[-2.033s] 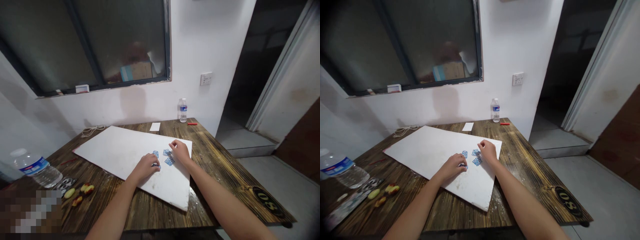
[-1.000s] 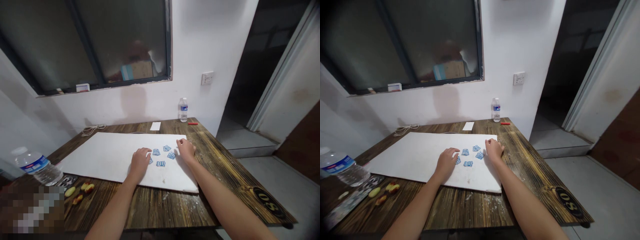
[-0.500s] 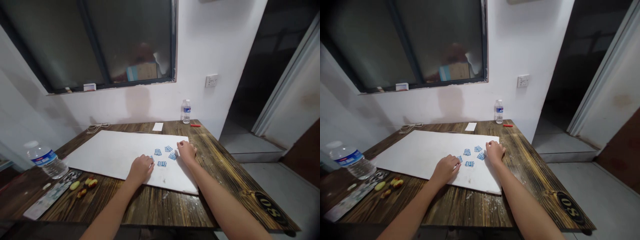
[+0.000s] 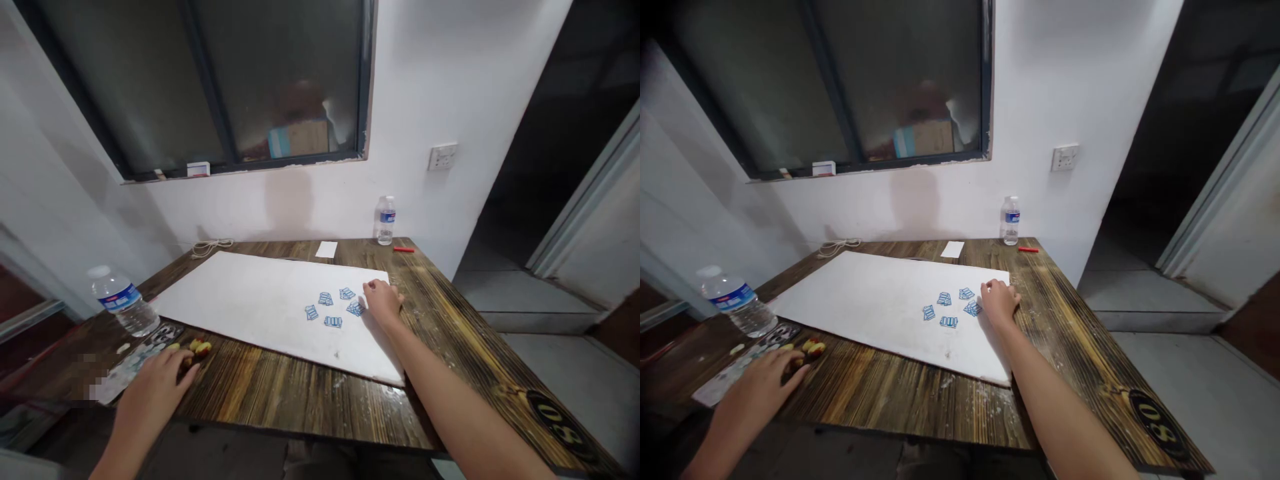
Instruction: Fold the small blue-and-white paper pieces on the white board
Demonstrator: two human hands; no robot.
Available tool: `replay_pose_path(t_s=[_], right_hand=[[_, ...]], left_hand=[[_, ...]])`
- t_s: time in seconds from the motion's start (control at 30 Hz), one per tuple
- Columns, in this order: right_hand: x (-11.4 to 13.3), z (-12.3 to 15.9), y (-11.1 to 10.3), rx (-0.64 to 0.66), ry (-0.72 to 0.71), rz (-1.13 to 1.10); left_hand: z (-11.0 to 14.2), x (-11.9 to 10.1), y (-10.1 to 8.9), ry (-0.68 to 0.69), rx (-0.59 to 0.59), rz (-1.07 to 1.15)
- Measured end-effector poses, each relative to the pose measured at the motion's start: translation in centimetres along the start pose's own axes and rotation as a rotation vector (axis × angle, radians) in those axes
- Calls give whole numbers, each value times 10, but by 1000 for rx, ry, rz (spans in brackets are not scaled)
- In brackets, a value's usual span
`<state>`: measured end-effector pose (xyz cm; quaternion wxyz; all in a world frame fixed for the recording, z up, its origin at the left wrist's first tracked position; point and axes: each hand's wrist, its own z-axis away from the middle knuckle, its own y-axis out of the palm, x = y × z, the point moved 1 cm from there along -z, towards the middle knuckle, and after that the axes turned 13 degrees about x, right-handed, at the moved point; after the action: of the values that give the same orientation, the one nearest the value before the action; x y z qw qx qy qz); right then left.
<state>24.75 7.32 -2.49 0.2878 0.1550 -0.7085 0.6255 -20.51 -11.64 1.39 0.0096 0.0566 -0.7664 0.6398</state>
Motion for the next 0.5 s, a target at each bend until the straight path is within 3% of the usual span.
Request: replay_pose_path(t_s=[0.13,0.27,0.4,0.5], right_hand=[[0,-1,1,7,20,5],[1,-1,1,-2,13,0],[3,-1,-2,2,18,-13],[3,-1,-2,-3,14,-26]], left_hand=[[-2,38,21,-34,45,128],[-15,47,28,-50,25,254],[-24,25,13,-92,47,374],[-21,-19,-17,-142,91,676]])
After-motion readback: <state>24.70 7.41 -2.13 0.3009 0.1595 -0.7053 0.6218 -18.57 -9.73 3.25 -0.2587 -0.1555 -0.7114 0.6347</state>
